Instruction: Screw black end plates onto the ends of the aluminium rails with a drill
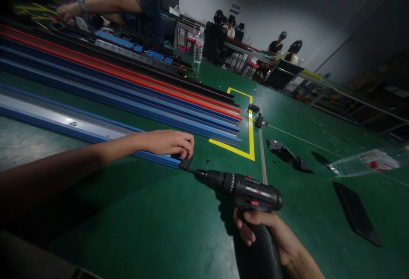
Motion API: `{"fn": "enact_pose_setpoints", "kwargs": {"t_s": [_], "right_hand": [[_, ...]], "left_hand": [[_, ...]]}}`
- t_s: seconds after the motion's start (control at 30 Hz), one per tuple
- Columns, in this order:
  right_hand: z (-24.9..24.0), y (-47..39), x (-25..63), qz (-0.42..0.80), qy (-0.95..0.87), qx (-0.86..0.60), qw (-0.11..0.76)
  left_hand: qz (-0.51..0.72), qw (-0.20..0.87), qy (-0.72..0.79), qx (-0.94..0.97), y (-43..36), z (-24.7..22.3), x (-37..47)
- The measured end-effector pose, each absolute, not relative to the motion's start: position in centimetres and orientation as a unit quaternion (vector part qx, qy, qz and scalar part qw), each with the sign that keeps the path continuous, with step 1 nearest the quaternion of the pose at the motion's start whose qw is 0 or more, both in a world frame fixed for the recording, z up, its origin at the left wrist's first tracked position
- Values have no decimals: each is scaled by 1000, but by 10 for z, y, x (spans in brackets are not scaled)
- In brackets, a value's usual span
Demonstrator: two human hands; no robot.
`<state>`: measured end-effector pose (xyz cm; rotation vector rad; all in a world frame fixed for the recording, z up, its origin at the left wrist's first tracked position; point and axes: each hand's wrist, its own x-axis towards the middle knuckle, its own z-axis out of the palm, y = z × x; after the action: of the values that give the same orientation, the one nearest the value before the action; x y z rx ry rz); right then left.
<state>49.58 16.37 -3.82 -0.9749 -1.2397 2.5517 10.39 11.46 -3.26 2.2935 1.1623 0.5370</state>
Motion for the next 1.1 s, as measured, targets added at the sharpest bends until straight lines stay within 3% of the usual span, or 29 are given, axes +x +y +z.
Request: {"fn": "enact_pose_setpoints", "kwargs": {"t_s": [0.8, 1.1], "right_hand": [[-47, 161, 500, 873, -369, -306, 92], [-39, 162, 494, 862, -351, -308, 196]], "left_hand": [[195, 222, 490, 820, 114, -33, 101], [240, 225, 460, 825, 114, -33, 101]]}}
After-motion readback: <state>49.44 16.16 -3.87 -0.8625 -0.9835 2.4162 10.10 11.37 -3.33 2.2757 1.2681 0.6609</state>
